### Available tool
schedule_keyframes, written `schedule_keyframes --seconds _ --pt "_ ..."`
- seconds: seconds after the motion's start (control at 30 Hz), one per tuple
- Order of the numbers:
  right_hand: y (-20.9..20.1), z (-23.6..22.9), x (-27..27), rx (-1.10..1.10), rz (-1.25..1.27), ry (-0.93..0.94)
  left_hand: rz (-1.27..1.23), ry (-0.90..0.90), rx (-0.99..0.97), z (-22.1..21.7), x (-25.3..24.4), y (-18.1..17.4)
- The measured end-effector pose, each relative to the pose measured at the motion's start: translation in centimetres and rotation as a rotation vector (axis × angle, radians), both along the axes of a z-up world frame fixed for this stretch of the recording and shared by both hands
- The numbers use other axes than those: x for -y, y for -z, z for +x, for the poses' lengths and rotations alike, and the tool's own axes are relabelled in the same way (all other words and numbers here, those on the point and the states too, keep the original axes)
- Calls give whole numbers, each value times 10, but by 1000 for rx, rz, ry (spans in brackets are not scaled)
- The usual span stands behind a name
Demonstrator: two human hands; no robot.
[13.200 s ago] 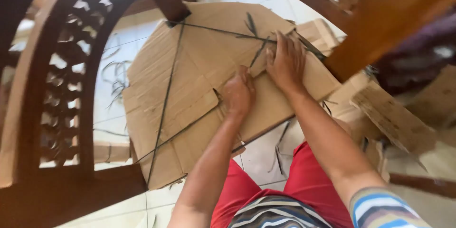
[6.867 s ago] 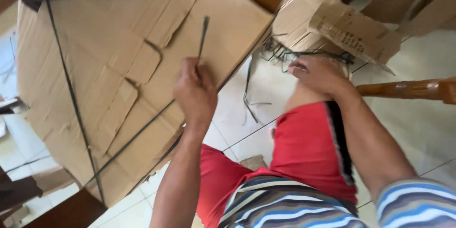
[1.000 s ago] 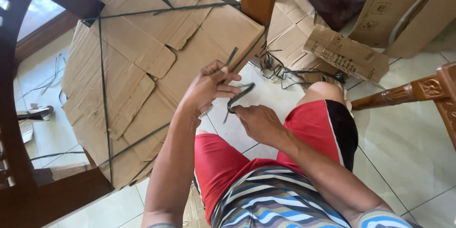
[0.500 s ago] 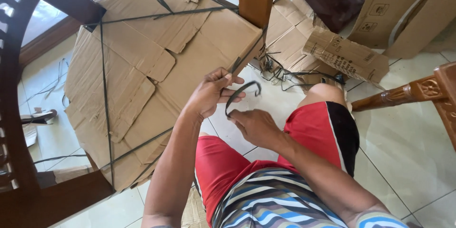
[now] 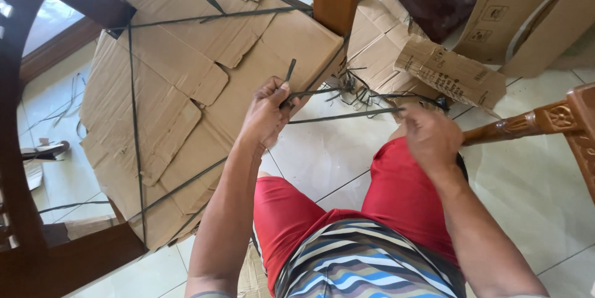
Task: Securing a protective cardboard piece to the seat of a wooden chair using thin plastic ties.
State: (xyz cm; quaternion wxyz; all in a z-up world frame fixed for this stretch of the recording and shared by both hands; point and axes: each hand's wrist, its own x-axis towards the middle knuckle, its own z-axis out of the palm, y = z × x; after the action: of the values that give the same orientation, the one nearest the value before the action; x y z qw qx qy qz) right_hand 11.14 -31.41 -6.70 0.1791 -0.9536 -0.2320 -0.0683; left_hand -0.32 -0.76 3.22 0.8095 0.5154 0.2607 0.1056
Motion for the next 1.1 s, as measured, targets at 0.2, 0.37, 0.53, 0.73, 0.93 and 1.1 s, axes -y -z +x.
schedule_keyframes --seconds 0.2,0.37,0.53,0.73,0.93,1.1 --pt "-26 13 0 -783 1152 255 43 -11 -2 3 4 2" --pt "9 48 16 -984 1808 190 134 -14 -25 6 1 24" --pt "-13 71 25 -999 1868 208 157 -21 -22 7 1 19" --pt "-5 102 46 -858 1751 440 161 55 -130 3 6 -8" --pt "-13 101 54 -840 1496 420 186 52 -112 6 6 -2" --pt "-24 104 63 -750 1455 562 228 28 -100 5 6 4"
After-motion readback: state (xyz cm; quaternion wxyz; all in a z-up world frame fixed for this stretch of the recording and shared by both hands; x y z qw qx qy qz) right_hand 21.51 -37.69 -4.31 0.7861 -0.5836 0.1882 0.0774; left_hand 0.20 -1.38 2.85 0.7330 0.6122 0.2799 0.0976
